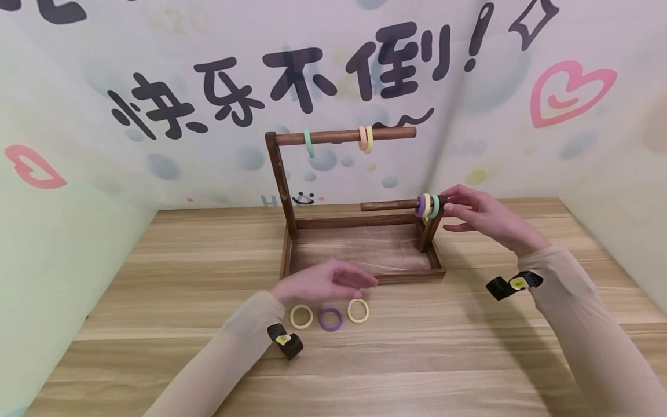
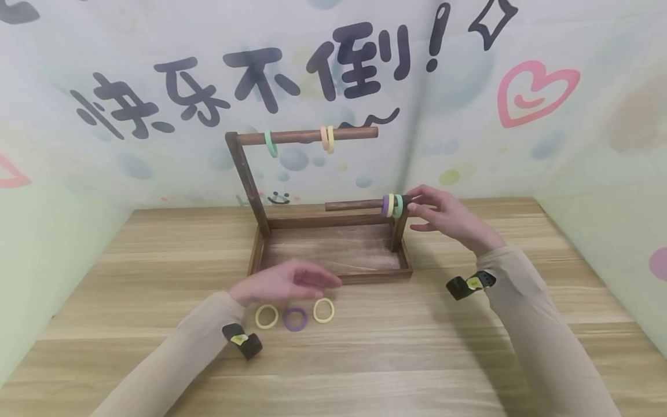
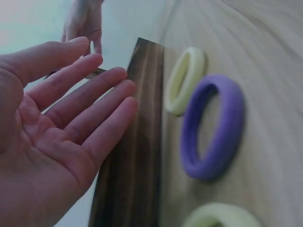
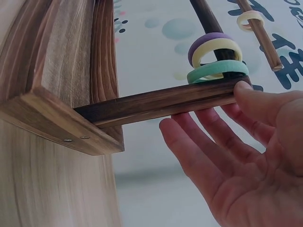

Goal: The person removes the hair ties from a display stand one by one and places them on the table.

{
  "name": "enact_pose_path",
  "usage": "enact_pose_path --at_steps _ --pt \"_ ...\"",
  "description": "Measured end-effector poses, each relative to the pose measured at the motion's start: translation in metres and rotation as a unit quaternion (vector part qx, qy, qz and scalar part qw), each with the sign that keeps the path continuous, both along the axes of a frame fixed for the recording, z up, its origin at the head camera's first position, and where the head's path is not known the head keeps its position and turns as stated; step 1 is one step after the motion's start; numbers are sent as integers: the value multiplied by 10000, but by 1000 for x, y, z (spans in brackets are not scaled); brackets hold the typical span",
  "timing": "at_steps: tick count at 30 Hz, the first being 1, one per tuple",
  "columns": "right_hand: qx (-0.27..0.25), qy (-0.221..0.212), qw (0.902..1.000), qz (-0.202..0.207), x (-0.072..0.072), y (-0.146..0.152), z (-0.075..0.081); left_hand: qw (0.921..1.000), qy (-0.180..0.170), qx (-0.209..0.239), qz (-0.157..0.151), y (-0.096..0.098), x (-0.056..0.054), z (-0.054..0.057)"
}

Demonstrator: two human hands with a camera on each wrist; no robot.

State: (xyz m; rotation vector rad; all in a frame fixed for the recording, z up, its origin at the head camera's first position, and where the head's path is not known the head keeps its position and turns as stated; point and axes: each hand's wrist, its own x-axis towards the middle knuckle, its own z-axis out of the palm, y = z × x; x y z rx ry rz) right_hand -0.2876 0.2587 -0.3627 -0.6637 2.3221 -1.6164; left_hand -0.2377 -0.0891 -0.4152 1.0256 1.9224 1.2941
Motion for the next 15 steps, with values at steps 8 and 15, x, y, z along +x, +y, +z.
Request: enact_pose_path --at_steps 8,15 --pt "31 63 10000 9 2 -1 1 9994 283 82 -153 17 -13 23" --pt "-35 50 10000 -19 4 -2 1 9976 572 345 -153 37 -20 46"
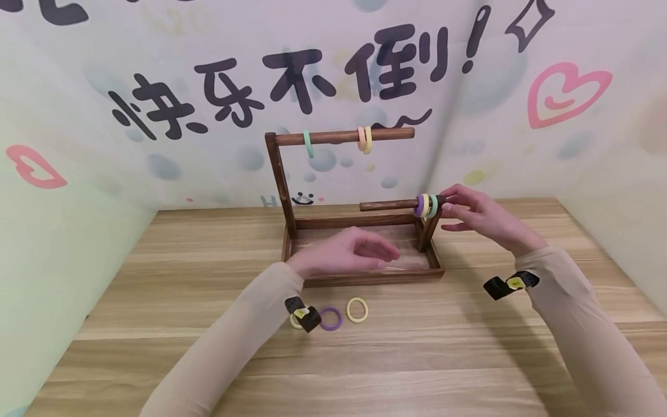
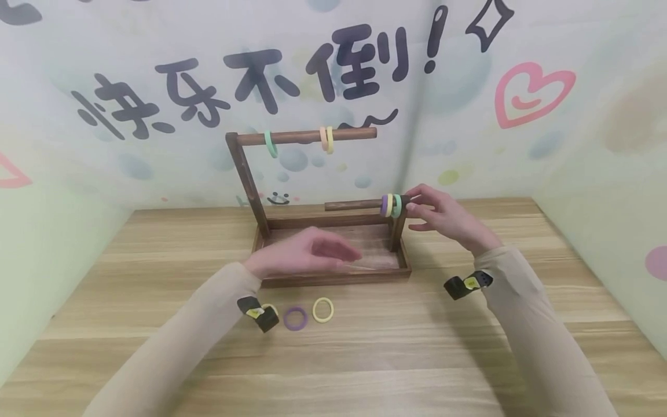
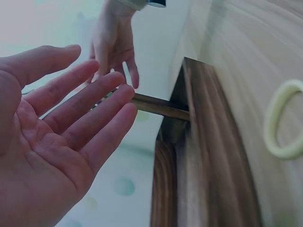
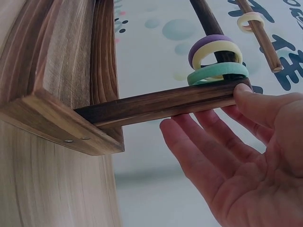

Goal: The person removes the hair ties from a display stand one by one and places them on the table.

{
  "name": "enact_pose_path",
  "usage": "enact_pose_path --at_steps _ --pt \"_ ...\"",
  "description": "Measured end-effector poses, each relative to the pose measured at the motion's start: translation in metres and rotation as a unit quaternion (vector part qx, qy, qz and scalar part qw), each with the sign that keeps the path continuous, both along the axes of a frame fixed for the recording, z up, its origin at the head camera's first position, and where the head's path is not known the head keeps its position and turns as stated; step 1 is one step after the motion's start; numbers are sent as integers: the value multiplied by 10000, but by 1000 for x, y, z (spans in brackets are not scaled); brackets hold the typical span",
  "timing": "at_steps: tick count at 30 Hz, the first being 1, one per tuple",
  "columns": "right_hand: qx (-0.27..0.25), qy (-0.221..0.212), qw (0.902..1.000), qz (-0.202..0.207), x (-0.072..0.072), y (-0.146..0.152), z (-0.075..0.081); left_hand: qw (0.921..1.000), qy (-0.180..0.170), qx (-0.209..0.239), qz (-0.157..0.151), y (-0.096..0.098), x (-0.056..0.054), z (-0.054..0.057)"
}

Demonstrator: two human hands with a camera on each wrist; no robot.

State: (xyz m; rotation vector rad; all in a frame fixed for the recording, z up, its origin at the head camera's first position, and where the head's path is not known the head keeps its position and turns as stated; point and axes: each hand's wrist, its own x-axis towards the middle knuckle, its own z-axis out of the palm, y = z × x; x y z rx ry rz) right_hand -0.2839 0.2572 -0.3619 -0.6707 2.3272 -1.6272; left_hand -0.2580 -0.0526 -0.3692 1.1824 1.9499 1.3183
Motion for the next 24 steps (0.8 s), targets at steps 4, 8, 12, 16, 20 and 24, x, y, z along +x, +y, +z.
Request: enact_pose_path --at_steps 4,8,12,16,20,24 --pt "18 -22 10000 2 0 0 0 9997 212 -60 97 7 -4 8" --pt "1 -28 10000 -6 0 0 0 9997 210 -68 124 13 -8 16" --pt "-12 2 10000 -7 0 0 1 9997 190 -6 155 20 -16 27" --pt "-21 2 10000 -10 0 -1 1 9991 280 147 274 28 -25 42" --pt "-67 -38 10000 -7 0 -1 1 9976 392 405 413 35 -34 52" --pt "-98 -67 9999 -11 0 -1 0 9943 615 579 657 40 -44 55"
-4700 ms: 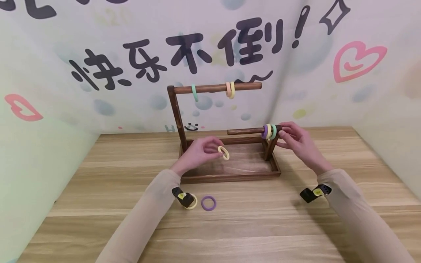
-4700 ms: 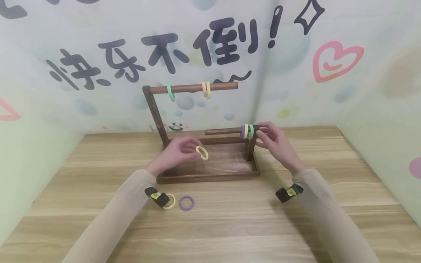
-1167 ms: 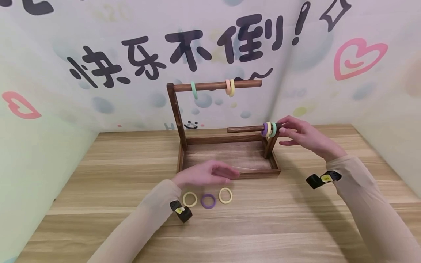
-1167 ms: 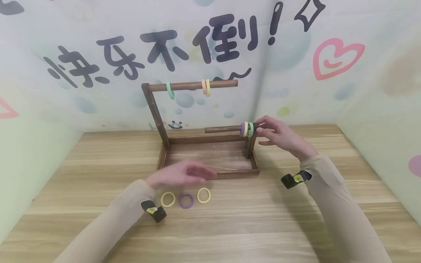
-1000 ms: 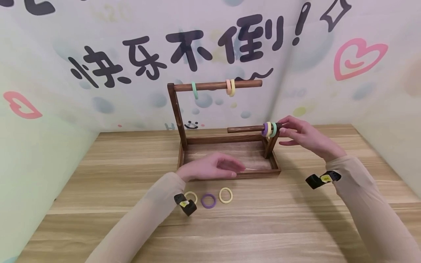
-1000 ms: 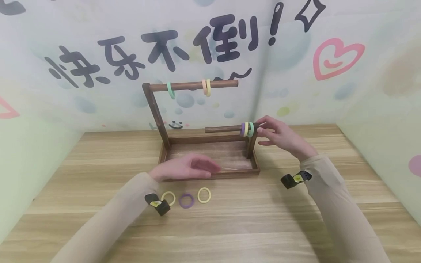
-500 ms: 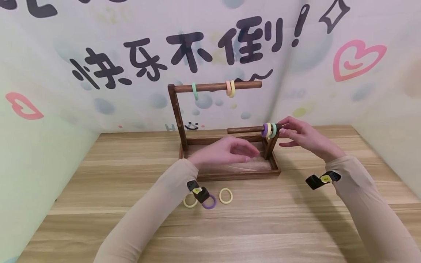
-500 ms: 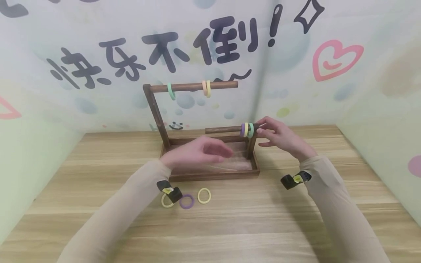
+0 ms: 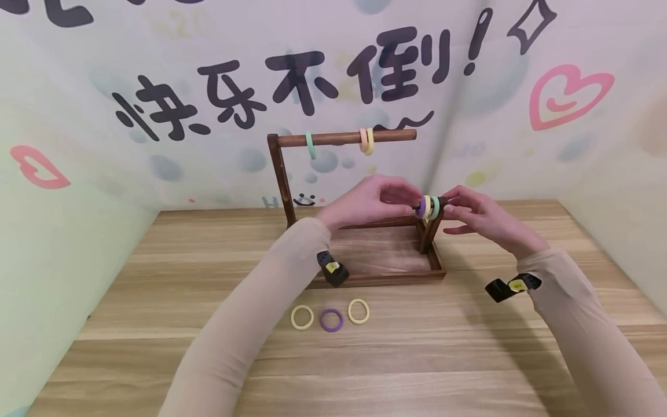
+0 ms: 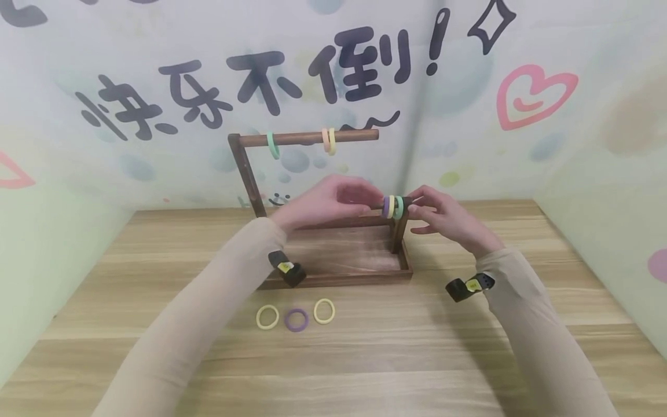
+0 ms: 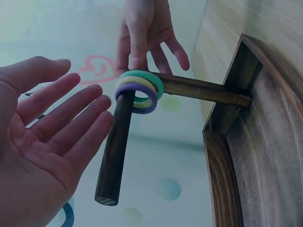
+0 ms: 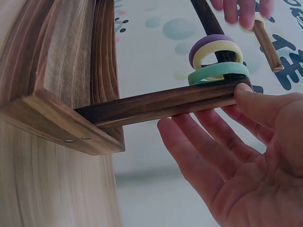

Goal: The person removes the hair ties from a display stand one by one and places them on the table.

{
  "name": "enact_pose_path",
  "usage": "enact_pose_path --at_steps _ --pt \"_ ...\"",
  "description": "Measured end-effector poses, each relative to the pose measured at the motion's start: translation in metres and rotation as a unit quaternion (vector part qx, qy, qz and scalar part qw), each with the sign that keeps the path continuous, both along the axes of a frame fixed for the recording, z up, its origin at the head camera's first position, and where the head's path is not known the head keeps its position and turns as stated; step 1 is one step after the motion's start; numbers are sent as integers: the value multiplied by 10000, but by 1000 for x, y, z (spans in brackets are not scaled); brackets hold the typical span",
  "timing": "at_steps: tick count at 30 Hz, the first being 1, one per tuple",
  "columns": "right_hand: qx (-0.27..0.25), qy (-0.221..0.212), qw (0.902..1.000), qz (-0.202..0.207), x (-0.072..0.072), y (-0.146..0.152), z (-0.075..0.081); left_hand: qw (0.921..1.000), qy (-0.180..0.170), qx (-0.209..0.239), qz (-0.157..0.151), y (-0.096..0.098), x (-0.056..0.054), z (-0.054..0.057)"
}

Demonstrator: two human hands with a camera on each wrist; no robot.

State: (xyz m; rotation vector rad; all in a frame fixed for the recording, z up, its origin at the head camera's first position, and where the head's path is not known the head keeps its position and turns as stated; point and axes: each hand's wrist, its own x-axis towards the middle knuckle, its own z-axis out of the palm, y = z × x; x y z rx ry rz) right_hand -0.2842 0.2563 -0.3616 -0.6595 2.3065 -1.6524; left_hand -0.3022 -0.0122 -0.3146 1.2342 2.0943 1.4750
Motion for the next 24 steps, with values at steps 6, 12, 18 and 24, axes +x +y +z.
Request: enact_pose_path --at_steps 6,12,18,24 --pt "53 -25 10000 -23 0 0 -2 9993 85 -107 361 10 -14 -4" --pt "261 -2 9996 -143 1 0 -2 9983 248 -372 379 20 -24 -10" --pt "348 67 9993 -152 0 0 -1 9983 52 -476 333 24 -28 -14" --pt "330 115 9993 -165 0 1 -1 9983 0 -509 286 25 -28 -15"
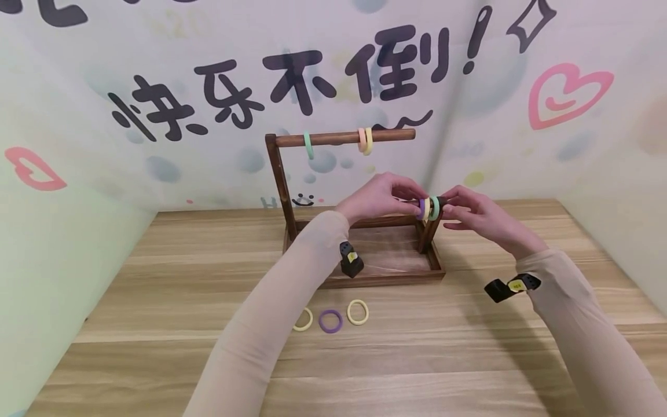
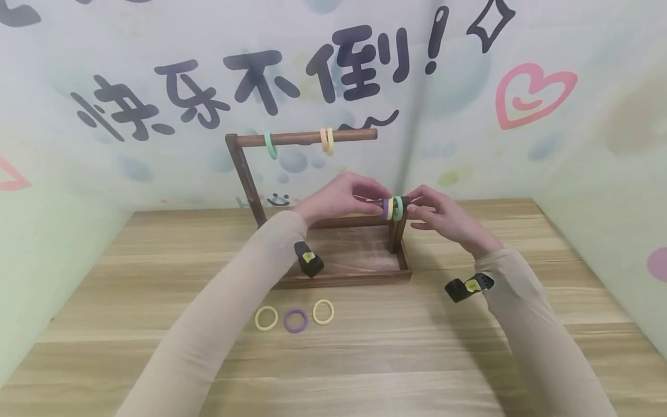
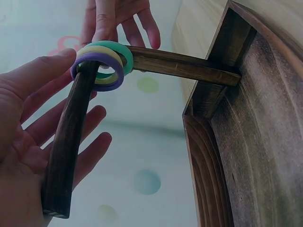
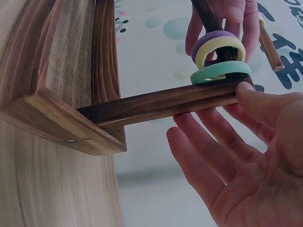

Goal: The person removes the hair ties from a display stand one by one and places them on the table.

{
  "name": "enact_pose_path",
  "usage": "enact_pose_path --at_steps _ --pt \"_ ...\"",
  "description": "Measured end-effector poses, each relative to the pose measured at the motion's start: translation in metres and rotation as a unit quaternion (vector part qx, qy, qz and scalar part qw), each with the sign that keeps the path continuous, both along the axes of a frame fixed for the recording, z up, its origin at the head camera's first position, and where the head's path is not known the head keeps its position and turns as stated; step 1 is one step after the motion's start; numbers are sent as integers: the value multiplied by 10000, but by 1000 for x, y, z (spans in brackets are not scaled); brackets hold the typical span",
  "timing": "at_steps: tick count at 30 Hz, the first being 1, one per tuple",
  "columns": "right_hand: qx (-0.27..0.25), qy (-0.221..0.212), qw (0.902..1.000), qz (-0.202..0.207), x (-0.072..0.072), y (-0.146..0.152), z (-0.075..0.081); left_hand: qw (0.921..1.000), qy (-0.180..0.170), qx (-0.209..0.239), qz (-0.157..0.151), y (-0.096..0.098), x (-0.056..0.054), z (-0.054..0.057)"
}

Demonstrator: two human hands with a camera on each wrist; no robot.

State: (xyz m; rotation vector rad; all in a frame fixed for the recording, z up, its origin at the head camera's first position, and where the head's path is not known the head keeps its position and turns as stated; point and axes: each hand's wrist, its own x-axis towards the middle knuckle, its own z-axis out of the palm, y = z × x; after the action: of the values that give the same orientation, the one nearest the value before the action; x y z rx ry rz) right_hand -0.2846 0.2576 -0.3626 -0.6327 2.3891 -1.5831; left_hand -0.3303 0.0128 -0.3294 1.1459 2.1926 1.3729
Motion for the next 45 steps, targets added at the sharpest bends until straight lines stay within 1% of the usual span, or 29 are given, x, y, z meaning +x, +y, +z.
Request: enact_pose_path --at_steps 8,12,19,23,26,31,36,40,45 --pt "-22 48 10000 30 1 0 1 9993 297 -128 208 3 3 1" --pt "-38 68 10000 41 2 -1 1 9989 328 -197 264 4 3 0" --pt "-7 79 10000 9 1 -1 0 9990 364 -98 260 2 3 -1" --pt "-34 96 9999 3 1 0 -1 9984 437 -145 332 0 3 -2" --pt "-21 116 9999 16 1 0 -1 9976 526 -194 412 -3 4 -2" --pt "74 102 9999 -22 1 -2 -1 9972 542 -205 480 -5 8 -2" --pt "126 83 9999 -55 2 -3 0 9957 722 -211 543 -8 10 -2" --pt "138 104 9998 -58 1 -3 -1 9940 867 -151 644 -14 11 -4" --pt "136 147 9998 -70 1 -2 -1 9941 821 78 703 -21 11 -8"
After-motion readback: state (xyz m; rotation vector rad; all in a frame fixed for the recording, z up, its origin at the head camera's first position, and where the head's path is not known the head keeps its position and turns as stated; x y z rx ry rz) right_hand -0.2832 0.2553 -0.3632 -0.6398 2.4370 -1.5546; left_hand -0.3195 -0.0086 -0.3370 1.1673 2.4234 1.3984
